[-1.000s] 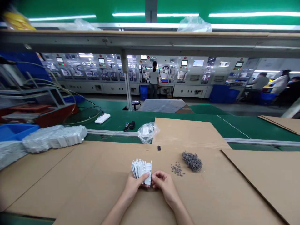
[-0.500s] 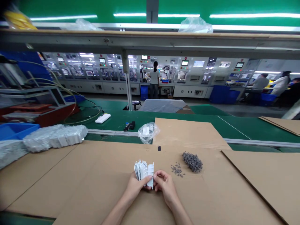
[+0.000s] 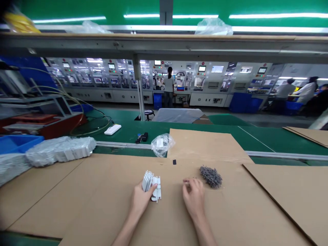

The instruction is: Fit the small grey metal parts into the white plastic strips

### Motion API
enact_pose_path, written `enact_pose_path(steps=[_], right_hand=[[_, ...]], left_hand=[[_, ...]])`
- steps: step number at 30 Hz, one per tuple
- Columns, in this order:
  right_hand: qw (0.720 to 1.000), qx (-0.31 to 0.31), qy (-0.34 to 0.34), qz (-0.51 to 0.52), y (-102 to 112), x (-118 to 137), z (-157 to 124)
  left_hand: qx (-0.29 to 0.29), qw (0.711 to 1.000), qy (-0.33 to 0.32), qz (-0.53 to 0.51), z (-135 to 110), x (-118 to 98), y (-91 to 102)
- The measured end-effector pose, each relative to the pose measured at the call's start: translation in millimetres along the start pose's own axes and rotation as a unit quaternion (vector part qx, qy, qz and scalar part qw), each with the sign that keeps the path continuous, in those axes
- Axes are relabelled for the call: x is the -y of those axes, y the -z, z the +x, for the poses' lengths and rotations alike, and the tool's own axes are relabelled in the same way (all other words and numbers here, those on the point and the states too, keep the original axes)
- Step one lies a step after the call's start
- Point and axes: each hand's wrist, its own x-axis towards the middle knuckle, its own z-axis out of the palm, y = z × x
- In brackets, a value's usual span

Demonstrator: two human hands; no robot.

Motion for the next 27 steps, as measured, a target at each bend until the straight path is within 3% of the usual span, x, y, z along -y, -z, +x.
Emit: enact_pose_path(steps=[4, 9, 14, 19, 27], right_hand=[[0.984, -0.037, 0.001, -0.175, 1, -20, 8], [0.985, 0.009, -0.002, -0.172, -1, -21, 10], [0.999, 0.013, -0.01, 0.051, 3, -8, 7], [0.952, 0.099, -0.097, 0.273, 0, 5, 0], [0.863, 0.194, -0.179, 0.43, -21, 26, -17]], left_hand=[[-0.017, 0.999, 0.004, -0.036, 2, 2, -0.5], [0.006, 0.985, 0.057, -0.16, 3, 2, -6.2], [0.054, 0.955, 0.104, -0.274, 2, -2, -5.6], [0.109, 0.899, 0.142, -0.4, -1, -6, -7.6], [0.144, 0.939, 0.162, -0.267, -9, -10, -12.5]])
